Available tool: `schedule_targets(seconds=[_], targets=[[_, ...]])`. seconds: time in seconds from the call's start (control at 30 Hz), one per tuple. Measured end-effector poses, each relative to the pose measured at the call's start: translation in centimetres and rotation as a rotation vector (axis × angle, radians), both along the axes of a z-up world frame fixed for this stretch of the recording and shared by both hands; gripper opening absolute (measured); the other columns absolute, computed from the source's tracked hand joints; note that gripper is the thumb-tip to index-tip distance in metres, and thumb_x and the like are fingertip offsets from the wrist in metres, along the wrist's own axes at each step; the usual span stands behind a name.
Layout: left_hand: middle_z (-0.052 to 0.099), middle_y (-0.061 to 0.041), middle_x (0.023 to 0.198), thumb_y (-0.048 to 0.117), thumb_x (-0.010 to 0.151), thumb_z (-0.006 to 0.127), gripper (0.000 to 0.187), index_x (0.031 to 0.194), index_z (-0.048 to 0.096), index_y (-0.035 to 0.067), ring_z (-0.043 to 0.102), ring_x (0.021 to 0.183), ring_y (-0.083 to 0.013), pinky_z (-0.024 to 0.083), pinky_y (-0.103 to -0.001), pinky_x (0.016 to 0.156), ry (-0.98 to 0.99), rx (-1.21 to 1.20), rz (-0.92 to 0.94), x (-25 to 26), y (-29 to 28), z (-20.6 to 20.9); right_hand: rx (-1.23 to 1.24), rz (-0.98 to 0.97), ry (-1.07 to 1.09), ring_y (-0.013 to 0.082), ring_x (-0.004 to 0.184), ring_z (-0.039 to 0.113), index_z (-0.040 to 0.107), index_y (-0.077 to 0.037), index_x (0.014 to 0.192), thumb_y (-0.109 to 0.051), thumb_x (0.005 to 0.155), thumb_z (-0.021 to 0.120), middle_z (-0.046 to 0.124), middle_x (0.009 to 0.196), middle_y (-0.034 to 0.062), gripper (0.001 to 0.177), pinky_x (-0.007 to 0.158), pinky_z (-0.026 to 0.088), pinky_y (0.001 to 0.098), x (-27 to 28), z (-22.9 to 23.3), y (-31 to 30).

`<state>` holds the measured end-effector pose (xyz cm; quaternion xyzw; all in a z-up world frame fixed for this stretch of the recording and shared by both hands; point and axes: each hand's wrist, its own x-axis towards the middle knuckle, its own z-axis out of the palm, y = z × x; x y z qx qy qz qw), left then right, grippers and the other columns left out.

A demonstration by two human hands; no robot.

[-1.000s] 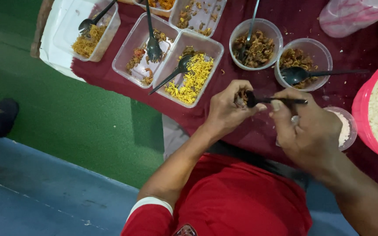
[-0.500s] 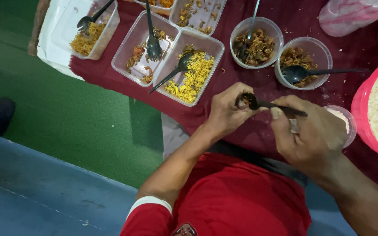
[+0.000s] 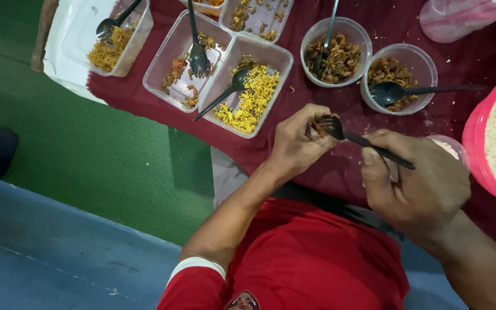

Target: Scooping food items from containers into small plastic bags using spoons

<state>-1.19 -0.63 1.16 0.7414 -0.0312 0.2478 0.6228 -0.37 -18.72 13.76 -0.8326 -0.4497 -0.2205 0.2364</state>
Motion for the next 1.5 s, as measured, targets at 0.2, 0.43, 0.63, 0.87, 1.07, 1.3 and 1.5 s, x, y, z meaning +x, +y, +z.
schedule_targets(seconds=[0.2, 0.43, 0.63, 0.87, 1.07, 1.3, 1.5], targets=[[0.066, 0.004, 0.087, 0.026, 0.084, 0.084, 0.034, 0.107, 0.062, 0.015, 0.058, 0.070, -0.0052, 0.049, -0.023, 0.062, -0.005, 0.057, 0.056, 0.2, -0.2, -0.5, 0.000, -0.241, 0.184, 0.0308, 0.079, 0.068, 0.079, 0.003, 0.115, -0.012, 0.109, 0.069, 0.077, 0.098, 0.0137, 0.019, 0.069, 0.049, 0.0430, 0.3, -0.2, -0.6], [0.054, 0.010, 0.072, 0.041, 0.082, 0.079, 0.034, 0.085, 0.053, 0.019, 0.044, 0.061, -0.0042, 0.042, -0.024, 0.059, 0.055, 0.056, 0.048, 0.1, -0.1, 0.1, 0.234, -0.083, 0.198, 0.0354, 0.088, 0.073, 0.064, 0.025, 0.127, 0.016, 0.122, 0.065, 0.071, 0.104, 0.0313, 0.010, 0.078, 0.056, 0.0422, 1.6, 1.9, 2.2], [0.050, 0.007, 0.077, 0.033, 0.086, 0.077, 0.033, 0.083, 0.049, 0.016, 0.041, 0.066, -0.0061, 0.038, -0.025, 0.062, -0.015, 0.041, -0.017, 0.0, 0.1, 1.7, 0.351, -0.004, 0.188, 0.0237, 0.086, 0.069, 0.071, 0.015, 0.123, 0.016, 0.123, 0.070, 0.072, 0.097, 0.0183, 0.001, 0.079, 0.053, 0.0360, 7.3, 1.4, 6.9], [0.052, 0.006, 0.077, 0.030, 0.085, 0.081, 0.032, 0.088, 0.052, 0.016, 0.047, 0.065, -0.0070, 0.041, -0.026, 0.059, -0.054, 0.128, 0.004, 0.2, 0.0, 0.6, 0.423, -0.017, 0.423, 0.0090, 0.068, 0.076, 0.075, -0.006, 0.103, -0.022, 0.118, 0.065, 0.079, 0.088, 0.0045, 0.025, 0.052, 0.056, 0.0218, 14.6, -1.1, 15.6], [0.059, 0.007, 0.081, 0.030, 0.089, 0.079, 0.027, 0.092, 0.055, 0.017, 0.056, 0.065, -0.0049, 0.043, -0.024, 0.058, -0.018, 0.132, -0.002, 0.2, 0.2, 0.0, 0.504, -0.093, 0.826, 0.0102, 0.054, 0.075, 0.065, -0.010, 0.091, -0.014, 0.107, 0.066, 0.071, 0.069, 0.0027, 0.017, 0.041, 0.057, 0.0258, 17.9, -5.2, 19.9], [0.057, 0.006, 0.082, 0.035, 0.088, 0.077, 0.030, 0.090, 0.054, 0.016, 0.051, 0.064, -0.0072, 0.042, -0.026, 0.060, -0.028, 0.119, -0.004, 0.2, 0.3, 0.7, 0.472, -0.251, 1.061, 0.0020, 0.053, 0.069, 0.053, -0.015, 0.136, -0.023, 0.106, 0.058, 0.075, 0.084, -0.0001, 0.031, 0.039, 0.055, 0.0163, 16.9, -3.2, 19.4], [0.057, 0.006, 0.079, 0.030, 0.085, 0.081, 0.031, 0.089, 0.054, 0.015, 0.049, 0.065, -0.0062, 0.044, -0.025, 0.062, -0.006, 0.044, 0.017, 0.1, 0.0, 0.7, 0.355, -0.099, 0.932, 0.0075, 0.056, 0.064, 0.054, -0.010, 0.136, -0.017, 0.109, 0.055, 0.072, 0.084, 0.0028, 0.027, 0.046, 0.050, 0.0234, 12.2, 2.0, 15.8]])
